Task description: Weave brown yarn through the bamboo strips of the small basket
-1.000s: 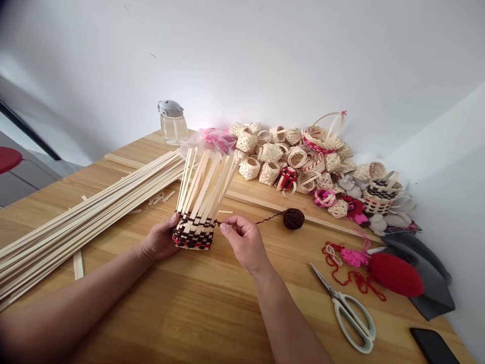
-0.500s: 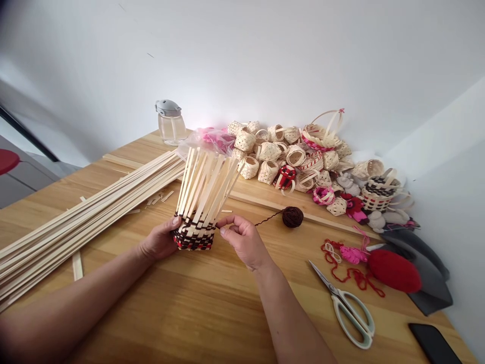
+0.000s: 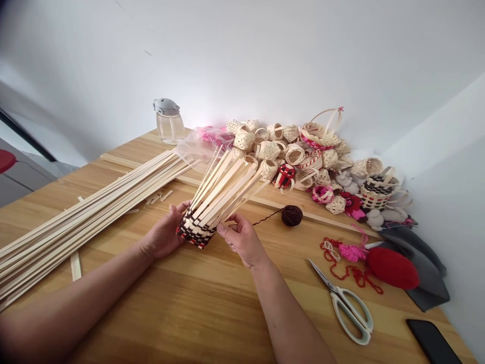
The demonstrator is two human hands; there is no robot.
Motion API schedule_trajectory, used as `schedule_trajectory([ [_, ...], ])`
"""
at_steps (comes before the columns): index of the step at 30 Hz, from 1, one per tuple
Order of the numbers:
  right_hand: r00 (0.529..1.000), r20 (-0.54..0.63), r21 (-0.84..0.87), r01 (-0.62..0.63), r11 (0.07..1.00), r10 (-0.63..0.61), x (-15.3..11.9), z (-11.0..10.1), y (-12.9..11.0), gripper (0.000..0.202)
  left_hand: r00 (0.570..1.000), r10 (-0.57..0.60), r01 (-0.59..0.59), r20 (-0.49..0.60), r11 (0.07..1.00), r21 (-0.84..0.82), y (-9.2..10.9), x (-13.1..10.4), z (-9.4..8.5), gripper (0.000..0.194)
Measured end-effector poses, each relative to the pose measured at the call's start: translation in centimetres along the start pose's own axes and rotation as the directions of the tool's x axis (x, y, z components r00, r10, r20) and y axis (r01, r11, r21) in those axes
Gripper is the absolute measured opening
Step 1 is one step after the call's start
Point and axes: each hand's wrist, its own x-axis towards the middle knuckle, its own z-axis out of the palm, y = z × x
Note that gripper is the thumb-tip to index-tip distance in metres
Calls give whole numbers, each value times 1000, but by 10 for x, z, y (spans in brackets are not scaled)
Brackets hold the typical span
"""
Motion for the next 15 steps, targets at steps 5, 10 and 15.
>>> schedule_trajectory([
  [5,993,-116,6,27,1000,-26,2,7,1,44,996,68,-71,49,996,56,-3,-3,5,84],
  [10,987,-155,-38,29,999,-34,0,15,3,45,989,108,-83,-105,972,221,-14,-2,5,90],
  [15,984,-117,-255,101,962,-134,-4,9,-4,33,994,62,-47,-94,987,154,-9,-1,8,67],
])
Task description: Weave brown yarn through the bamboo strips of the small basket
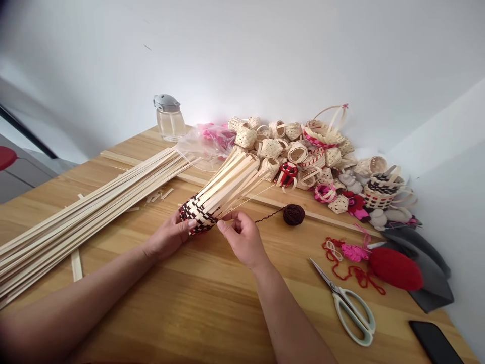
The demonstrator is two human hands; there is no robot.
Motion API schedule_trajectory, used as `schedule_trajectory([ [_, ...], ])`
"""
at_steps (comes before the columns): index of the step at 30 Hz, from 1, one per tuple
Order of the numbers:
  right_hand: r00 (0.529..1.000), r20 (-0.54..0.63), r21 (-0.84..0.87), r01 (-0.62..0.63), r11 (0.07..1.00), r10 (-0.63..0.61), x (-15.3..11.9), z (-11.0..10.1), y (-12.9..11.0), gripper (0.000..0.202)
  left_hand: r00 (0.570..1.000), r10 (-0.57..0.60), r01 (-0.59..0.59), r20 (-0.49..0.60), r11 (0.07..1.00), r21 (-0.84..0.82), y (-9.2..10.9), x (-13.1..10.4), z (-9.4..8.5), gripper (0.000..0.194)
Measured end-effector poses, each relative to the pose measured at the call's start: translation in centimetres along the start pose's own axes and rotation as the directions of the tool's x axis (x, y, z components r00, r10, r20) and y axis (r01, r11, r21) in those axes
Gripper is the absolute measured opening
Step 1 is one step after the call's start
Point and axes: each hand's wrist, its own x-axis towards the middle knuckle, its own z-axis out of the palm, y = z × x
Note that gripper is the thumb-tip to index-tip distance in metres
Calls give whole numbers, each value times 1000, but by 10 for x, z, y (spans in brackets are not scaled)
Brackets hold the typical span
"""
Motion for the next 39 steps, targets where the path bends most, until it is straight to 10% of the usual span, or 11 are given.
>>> schedule_trajectory([
  [18,891,-155,-640,238,731,-426,-13,-42,-44,17,991,-122,118,-55,991,-62,10,-1,3,51],
  [39,818,-144,-650,347,677,-557,-23,-36,-60,11,988,-152,152,17,988,-39,10,-2,1,55],
])
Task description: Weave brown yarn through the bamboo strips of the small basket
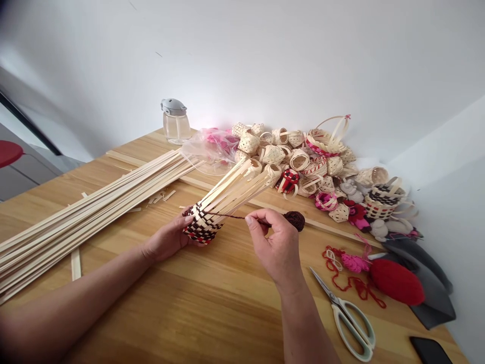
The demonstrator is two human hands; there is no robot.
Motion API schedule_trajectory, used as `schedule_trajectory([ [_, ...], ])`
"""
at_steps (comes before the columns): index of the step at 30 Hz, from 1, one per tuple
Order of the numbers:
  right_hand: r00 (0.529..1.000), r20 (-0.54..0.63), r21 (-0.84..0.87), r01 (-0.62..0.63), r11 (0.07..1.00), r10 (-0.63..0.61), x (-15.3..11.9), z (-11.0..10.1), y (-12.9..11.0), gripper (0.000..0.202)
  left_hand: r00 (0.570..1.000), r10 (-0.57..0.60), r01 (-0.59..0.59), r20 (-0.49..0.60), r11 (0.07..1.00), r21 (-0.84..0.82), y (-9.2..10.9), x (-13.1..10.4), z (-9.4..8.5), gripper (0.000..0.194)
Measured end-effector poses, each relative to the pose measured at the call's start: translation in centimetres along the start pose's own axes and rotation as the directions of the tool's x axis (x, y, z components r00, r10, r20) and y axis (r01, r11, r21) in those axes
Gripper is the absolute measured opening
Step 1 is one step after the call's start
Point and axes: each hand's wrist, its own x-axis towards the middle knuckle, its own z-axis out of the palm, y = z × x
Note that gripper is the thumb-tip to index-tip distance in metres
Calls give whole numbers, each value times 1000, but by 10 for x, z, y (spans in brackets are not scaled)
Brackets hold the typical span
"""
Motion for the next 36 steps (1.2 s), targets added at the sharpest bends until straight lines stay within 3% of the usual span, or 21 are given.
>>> schedule_trajectory([
  [8,997,52,186,-70,980,61,0,-6,8,11,999,-13,13,52,1000,4,-2,0,-4,53],
  [13,996,58,252,-85,964,73,-1,1,9,16,994,-46,46,104,999,-4,-3,0,-8,54],
  [20,991,123,182,-73,981,51,-3,14,7,8,976,-79,91,201,995,-51,-4,-5,-5,48],
  [26,980,195,151,-73,986,43,-8,20,2,10,973,-13,-15,230,993,120,-3,-4,-3,71],
  [30,975,222,158,-67,985,31,-9,23,2,9,961,14,-100,277,949,300,1,-4,-1,68],
  [36,964,265,160,-67,985,23,-8,21,2,9,968,28,-116,249,931,347,4,-6,2,69],
])
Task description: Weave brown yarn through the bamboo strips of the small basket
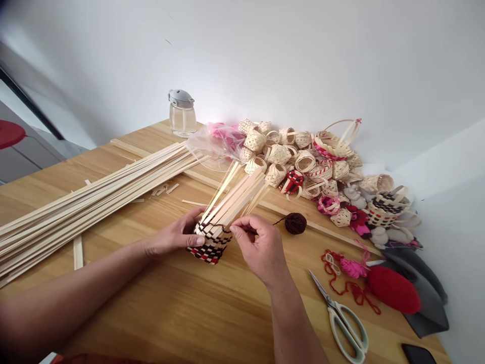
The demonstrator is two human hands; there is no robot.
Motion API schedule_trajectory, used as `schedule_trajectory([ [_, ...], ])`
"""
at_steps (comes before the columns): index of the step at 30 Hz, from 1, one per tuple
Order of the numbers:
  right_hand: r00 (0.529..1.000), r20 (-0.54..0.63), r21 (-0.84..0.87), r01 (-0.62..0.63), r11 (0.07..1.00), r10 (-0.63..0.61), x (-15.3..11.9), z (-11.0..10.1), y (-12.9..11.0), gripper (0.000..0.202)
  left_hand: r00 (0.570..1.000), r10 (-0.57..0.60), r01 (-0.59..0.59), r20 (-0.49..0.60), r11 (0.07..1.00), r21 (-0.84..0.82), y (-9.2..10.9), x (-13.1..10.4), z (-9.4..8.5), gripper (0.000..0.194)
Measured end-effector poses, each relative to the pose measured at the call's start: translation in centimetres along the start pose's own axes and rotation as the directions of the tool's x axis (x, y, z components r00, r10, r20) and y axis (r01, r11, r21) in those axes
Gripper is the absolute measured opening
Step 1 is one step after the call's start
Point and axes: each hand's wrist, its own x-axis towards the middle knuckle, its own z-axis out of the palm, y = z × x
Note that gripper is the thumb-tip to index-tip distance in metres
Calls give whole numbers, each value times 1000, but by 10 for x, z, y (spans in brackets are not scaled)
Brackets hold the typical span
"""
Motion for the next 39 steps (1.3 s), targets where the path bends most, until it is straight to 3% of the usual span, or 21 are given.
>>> schedule_trajectory([
  [6,1000,-21,-11,2,1000,-2,1,-8,0,8,989,-16,20,-147,999,27,-2,0,-2,73],
  [13,999,-40,-88,12,996,-16,0,-14,-9,8,981,2,18,-195,995,100,-5,1,-5,74],
  [18,999,-39,-74,7,997,-9,-4,-18,-18,8,984,23,-6,-177,995,101,-7,2,-7,71],
  [24,1000,-23,33,12,999,-11,-6,-25,-12,6,990,32,-33,-137,999,-8,-9,2,-6,70],
  [31,1000,-13,-2,-16,1000,16,-4,-23,-10,8,985,42,-32,-165,998,62,-8,2,-6,69],
  [39,1000,18,-190,12,982,-9,-3,-24,-10,6,981,48,-29,-189,994,103,-6,1,-6,68],
])
